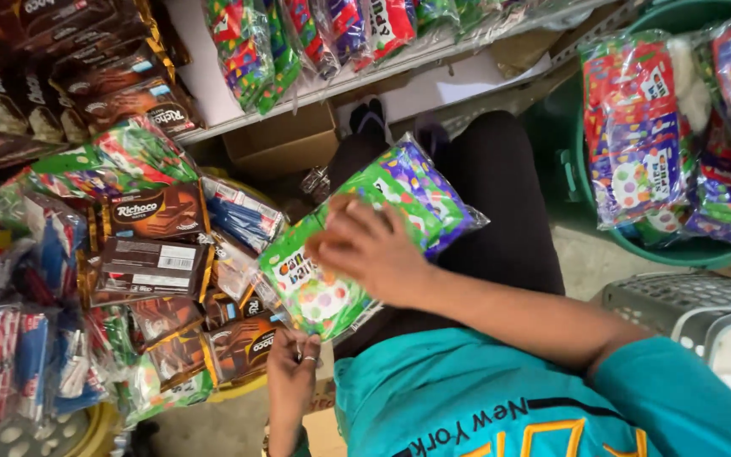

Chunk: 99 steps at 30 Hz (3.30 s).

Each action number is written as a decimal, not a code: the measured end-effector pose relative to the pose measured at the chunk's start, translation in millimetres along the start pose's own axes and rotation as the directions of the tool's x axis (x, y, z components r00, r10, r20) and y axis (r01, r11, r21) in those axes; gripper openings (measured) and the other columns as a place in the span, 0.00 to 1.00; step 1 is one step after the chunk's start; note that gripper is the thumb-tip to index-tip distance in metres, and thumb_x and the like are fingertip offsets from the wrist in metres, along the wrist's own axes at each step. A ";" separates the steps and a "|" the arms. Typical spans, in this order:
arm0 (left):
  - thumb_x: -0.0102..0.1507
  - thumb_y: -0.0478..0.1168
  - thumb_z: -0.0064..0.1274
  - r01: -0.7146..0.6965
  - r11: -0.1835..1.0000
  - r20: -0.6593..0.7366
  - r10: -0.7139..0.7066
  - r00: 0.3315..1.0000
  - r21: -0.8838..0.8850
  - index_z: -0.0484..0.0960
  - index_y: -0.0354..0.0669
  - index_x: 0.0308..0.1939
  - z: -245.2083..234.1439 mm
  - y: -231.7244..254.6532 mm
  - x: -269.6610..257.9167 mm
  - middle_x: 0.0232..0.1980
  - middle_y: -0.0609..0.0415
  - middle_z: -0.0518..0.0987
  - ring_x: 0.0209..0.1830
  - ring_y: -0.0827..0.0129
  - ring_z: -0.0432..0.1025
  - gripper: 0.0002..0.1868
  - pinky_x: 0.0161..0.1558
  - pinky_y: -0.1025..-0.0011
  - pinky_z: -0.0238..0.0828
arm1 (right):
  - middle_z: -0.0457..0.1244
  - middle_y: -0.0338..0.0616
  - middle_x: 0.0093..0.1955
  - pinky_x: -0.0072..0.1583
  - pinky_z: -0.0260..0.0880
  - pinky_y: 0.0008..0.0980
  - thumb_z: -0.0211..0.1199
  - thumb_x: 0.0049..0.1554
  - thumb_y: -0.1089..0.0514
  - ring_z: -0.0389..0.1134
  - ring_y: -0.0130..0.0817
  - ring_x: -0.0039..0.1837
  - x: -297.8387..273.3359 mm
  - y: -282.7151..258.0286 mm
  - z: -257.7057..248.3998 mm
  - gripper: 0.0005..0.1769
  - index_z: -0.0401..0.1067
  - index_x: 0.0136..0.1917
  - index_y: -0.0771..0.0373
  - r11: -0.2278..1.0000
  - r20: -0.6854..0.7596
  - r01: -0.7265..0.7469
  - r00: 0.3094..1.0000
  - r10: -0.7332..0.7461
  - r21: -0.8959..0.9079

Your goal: Organizing and sorting packets of candy and chocolate bars on shelves in a retail environment.

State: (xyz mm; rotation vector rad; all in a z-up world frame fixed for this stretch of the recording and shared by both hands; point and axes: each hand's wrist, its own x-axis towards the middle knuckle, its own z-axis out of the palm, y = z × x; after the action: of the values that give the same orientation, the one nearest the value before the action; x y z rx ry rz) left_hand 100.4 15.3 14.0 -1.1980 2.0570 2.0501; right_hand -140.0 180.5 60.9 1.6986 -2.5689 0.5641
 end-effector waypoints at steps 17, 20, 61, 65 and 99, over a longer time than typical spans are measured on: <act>0.62 0.36 0.61 0.081 0.977 0.002 -0.083 0.997 0.198 0.72 0.37 0.40 4.7 30.2 22.4 0.28 0.55 0.72 0.25 0.71 0.66 0.12 0.29 0.71 0.63 | 0.61 0.53 0.66 0.64 0.62 0.44 0.70 0.57 0.56 0.60 0.46 0.64 -28.9 159.5 57.0 0.34 0.65 0.74 0.62 0.253 0.084 -0.326 0.746 0.661 0.911; 0.55 0.38 0.65 -0.092 0.719 -0.088 0.209 0.974 0.688 0.72 0.33 0.54 25.9 108.7 17.1 0.45 0.41 0.71 0.42 0.52 0.65 0.27 0.39 0.57 0.64 | 0.65 0.43 0.59 0.58 0.68 0.36 0.72 0.54 0.60 0.66 0.34 0.56 -32.6 166.6 70.2 0.37 0.63 0.74 0.62 -0.219 0.366 -0.301 0.634 0.681 0.928; 0.60 0.64 0.55 -0.449 0.515 0.232 0.431 0.872 0.730 0.52 0.50 0.81 130.7 121.2 98.3 0.84 0.40 0.50 0.83 0.40 0.42 0.51 0.73 0.34 0.37 | 0.61 0.41 0.67 0.69 0.59 0.46 0.62 0.63 0.59 0.59 0.43 0.69 -55.5 146.5 32.9 0.20 0.65 0.68 0.55 0.609 -0.328 -0.420 0.568 0.755 0.673; 0.61 0.64 0.55 -0.450 0.472 0.240 0.440 0.865 0.758 0.52 0.49 0.81 135.7 122.1 100.6 0.83 0.39 0.49 0.83 0.39 0.41 0.51 0.72 0.34 0.37 | 0.60 0.43 0.66 0.71 0.64 0.37 0.59 0.68 0.57 0.62 0.34 0.70 -72.3 88.3 32.9 0.24 0.56 0.71 0.63 0.218 -0.143 -0.112 0.466 0.873 0.970; 0.64 0.48 0.54 0.260 0.728 0.245 -0.130 0.961 -0.635 0.72 0.32 0.61 53.7 33.3 86.1 0.54 0.43 0.80 0.51 0.57 0.76 0.28 0.51 0.60 0.75 | 0.62 0.44 0.70 0.70 0.62 0.48 0.67 0.58 0.49 0.64 0.48 0.70 -13.2 -5.4 -46.3 0.33 0.64 0.74 0.54 0.663 -0.129 0.235 0.970 -0.206 0.710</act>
State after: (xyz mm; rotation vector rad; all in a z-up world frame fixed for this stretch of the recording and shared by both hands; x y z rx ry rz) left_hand -4.0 13.4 -8.4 -1.1404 1.0556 2.7441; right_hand -138.4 204.3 103.1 2.0955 -2.1633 1.7524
